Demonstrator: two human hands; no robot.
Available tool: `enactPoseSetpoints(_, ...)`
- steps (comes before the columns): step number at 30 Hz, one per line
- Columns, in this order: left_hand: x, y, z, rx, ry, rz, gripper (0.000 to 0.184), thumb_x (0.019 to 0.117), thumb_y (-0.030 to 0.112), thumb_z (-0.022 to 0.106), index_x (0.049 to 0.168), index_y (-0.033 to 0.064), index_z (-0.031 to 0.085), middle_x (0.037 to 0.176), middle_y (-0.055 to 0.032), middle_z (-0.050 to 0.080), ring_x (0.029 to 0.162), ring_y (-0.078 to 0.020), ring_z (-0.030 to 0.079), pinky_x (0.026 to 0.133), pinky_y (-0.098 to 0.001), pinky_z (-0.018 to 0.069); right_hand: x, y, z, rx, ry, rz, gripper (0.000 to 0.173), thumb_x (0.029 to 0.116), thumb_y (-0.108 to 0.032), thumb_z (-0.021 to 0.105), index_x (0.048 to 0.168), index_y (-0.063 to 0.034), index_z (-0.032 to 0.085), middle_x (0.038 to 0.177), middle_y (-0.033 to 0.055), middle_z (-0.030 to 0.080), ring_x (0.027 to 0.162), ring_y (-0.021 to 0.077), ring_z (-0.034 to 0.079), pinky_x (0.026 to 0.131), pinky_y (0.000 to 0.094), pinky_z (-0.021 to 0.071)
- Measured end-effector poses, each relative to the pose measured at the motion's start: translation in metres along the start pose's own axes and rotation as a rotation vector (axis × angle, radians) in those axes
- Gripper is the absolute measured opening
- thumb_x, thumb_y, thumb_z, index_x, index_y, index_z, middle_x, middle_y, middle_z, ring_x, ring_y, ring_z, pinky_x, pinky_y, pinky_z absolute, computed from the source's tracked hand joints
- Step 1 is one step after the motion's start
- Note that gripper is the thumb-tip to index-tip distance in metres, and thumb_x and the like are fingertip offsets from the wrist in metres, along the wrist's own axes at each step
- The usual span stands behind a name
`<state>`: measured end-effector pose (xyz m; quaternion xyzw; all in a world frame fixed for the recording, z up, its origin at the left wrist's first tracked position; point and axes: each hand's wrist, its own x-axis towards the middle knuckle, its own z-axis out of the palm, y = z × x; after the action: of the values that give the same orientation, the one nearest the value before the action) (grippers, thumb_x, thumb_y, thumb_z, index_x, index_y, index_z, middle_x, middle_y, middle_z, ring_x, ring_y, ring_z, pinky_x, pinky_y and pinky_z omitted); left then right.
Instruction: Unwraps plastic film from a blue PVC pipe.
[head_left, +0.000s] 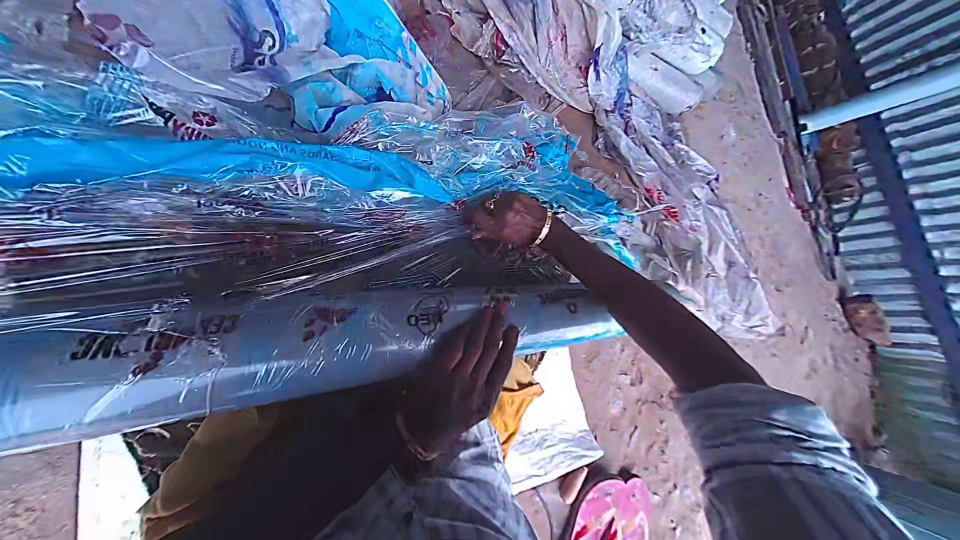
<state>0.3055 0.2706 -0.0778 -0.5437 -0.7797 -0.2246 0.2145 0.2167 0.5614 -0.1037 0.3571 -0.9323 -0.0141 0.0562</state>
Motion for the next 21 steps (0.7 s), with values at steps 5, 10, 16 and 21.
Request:
enactPoseSetpoints(5, 0.003, -0.009, 0.001, -0.029, 0.084, 0.045, 0.030, 0.1005, 0.002, 0.047, 0.120, 0.0045, 0.070, 0.124, -0.0119, 0.073, 0.113, -0.0227, 0.070, 0.095, -0.0332, 0.0524, 0.003, 0.000, -0.052, 0.221, -0.230, 0.176, 0.043, 0.0953, -0.040, 0.061, 0.100, 0.0018, 0.071, 0.083, 0.0222, 0.069, 0.074, 0.0418, 0.071, 0.061, 0.0556, 0.0565)
enactPoseSetpoints(10, 0.002, -0.008, 0.002, -0.039, 0.081, 0.085, 0.030, 0.0997, 0.002, 0.048, 0.121, 0.0038, 0.071, 0.125, -0.0115, 0.073, 0.116, -0.0220, 0.069, 0.096, -0.0334, 0.0522, 0.042, 0.013, -0.169, 0.685, -0.357, 0.581, 0.027, 0.0904, -0.013, 0.069, 0.111, 0.0043, 0.064, 0.093, 0.0108, 0.068, 0.086, 0.0163, 0.067, 0.079, 0.0353, 0.0562)
enactPoseSetpoints(16, 0.009, -0.022, -0.024, -0.206, 0.020, -0.012, 0.027, 0.0972, 0.003, 0.055, 0.116, 0.0042, 0.074, 0.123, -0.0127, 0.074, 0.118, -0.0267, 0.069, 0.101, -0.0395, 0.0524, 0.136, -0.074, -0.128, 0.697, -0.061, 0.291, 0.051, 0.0945, -0.045, 0.064, 0.114, 0.0020, 0.068, 0.100, 0.0129, 0.070, 0.091, 0.0211, 0.069, 0.080, 0.0394, 0.0568)
enactPoseSetpoints(21, -0.016, -0.073, -0.061, 0.030, 0.047, -0.296, 0.039, 0.0979, 0.041, 0.058, 0.108, 0.0091, 0.077, 0.112, -0.0088, 0.077, 0.107, -0.0243, 0.072, 0.093, -0.0385, 0.0530, 0.155, -0.109, -0.040, 0.234, 0.061, -0.010, 0.021, 0.0894, -0.018, 0.068, 0.091, 0.0024, 0.066, 0.077, 0.0209, 0.065, 0.068, 0.0406, 0.069, 0.056, 0.0502, 0.0530)
